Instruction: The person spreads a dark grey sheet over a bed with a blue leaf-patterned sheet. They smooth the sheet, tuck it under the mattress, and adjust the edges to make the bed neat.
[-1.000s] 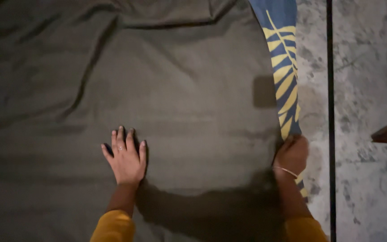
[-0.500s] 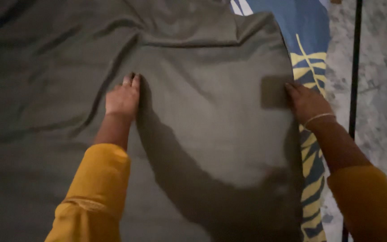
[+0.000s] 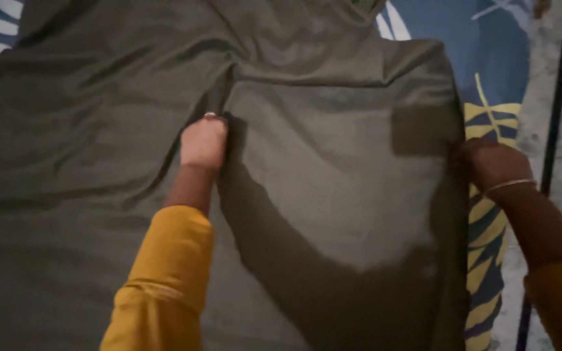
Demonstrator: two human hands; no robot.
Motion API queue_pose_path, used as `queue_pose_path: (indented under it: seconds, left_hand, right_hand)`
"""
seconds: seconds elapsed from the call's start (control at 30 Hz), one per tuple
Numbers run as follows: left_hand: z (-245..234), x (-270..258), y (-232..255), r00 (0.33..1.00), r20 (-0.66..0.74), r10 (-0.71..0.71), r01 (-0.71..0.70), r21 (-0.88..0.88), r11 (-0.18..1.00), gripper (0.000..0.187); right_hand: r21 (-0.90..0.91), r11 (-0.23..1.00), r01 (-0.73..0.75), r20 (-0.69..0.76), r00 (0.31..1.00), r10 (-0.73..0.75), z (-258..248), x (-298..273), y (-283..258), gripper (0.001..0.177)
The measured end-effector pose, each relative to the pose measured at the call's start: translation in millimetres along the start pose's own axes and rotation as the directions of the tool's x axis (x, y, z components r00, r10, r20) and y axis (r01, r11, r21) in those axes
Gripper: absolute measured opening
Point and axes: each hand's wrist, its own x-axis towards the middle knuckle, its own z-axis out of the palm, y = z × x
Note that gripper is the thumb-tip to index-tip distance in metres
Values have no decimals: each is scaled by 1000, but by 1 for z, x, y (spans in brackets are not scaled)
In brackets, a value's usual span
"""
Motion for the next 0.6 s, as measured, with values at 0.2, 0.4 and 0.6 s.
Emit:
queue_pose_path:
  seconds: [0.2, 0.4, 0.6]
  left_hand:
    - [-38, -21, -13, 991, -15, 134, -133, 48, 990, 17]
    - [-82, -73, -12, 936, -221, 275, -250, 134, 959, 23]
    - [-103, -147, -8, 875, -376, 305, -318, 29, 948, 11]
  right_hand:
    - [-31, 999, -16, -186, 983, 10, -18, -36, 0, 16]
    - [-132, 991, -27, -403, 915, -29, -53, -92, -17, 9]
    - [-187, 982, 25, -489, 865, -115, -66, -161, -36, 15]
